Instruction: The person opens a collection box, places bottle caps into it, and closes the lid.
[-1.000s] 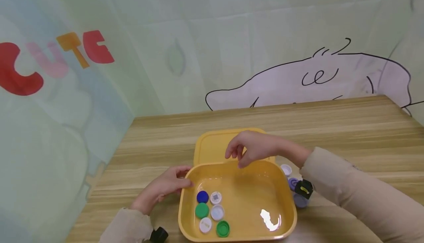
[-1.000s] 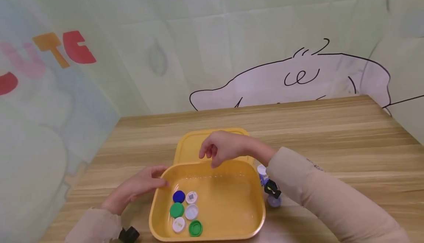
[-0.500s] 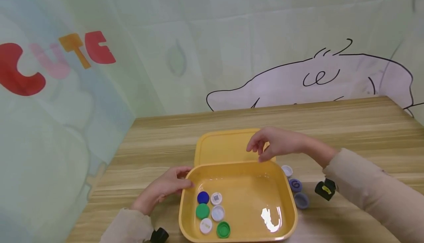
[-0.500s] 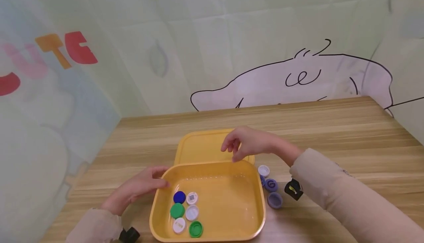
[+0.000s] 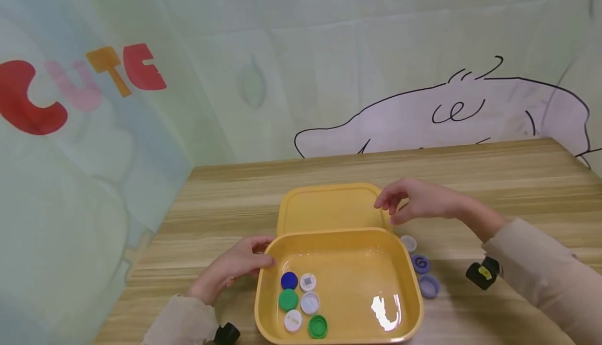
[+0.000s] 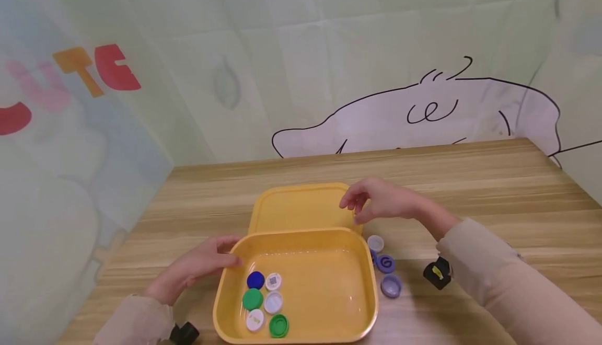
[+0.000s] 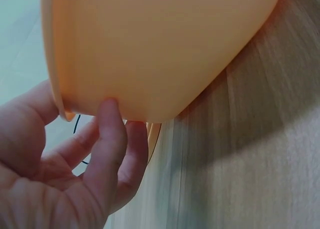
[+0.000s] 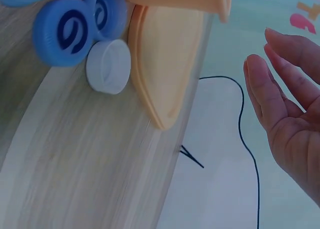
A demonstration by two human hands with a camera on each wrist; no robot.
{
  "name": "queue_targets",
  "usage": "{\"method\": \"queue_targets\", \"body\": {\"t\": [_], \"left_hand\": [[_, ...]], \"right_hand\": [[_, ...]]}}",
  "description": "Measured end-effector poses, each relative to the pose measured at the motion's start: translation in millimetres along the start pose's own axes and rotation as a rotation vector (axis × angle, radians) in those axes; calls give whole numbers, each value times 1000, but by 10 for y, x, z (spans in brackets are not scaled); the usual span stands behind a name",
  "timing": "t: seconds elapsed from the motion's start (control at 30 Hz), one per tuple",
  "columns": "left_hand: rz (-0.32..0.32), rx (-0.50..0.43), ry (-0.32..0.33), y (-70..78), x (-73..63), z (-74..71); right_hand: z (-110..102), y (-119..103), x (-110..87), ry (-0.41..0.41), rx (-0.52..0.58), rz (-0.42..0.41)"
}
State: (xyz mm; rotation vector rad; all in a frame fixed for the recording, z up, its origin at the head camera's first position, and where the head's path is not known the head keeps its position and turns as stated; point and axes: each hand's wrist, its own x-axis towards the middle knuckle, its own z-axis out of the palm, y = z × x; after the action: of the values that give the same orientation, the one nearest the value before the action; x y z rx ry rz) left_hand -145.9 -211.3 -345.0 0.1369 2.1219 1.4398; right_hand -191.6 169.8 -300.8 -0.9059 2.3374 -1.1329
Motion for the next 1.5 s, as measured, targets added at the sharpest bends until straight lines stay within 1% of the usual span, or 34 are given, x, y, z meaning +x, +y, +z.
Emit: {"method": "queue_targets", "body": {"t": [0.23, 0.4, 0.7, 0.83, 1.07, 1.37, 1.5], "left_hand": [[-13, 8, 12, -14, 2, 8], [-22, 18, 17, -24, 14, 9], [-11, 11, 4, -17, 23, 1], [-7, 6, 2, -19, 18, 1], [-6, 5, 5, -14, 10, 5], [7, -4, -7, 0, -8, 13], [6, -2, -8, 8, -13, 11]], "right_hand": [[-17, 149, -94, 21, -2, 24], [-13, 269, -166, 27, 22, 53], [19, 449, -283, 23, 57, 109], [60, 535, -305, 31, 77, 109], [130, 640, -334, 17, 149, 74], [202, 703, -328, 0, 165, 108], [240, 725, -319, -17, 173, 96]]}}
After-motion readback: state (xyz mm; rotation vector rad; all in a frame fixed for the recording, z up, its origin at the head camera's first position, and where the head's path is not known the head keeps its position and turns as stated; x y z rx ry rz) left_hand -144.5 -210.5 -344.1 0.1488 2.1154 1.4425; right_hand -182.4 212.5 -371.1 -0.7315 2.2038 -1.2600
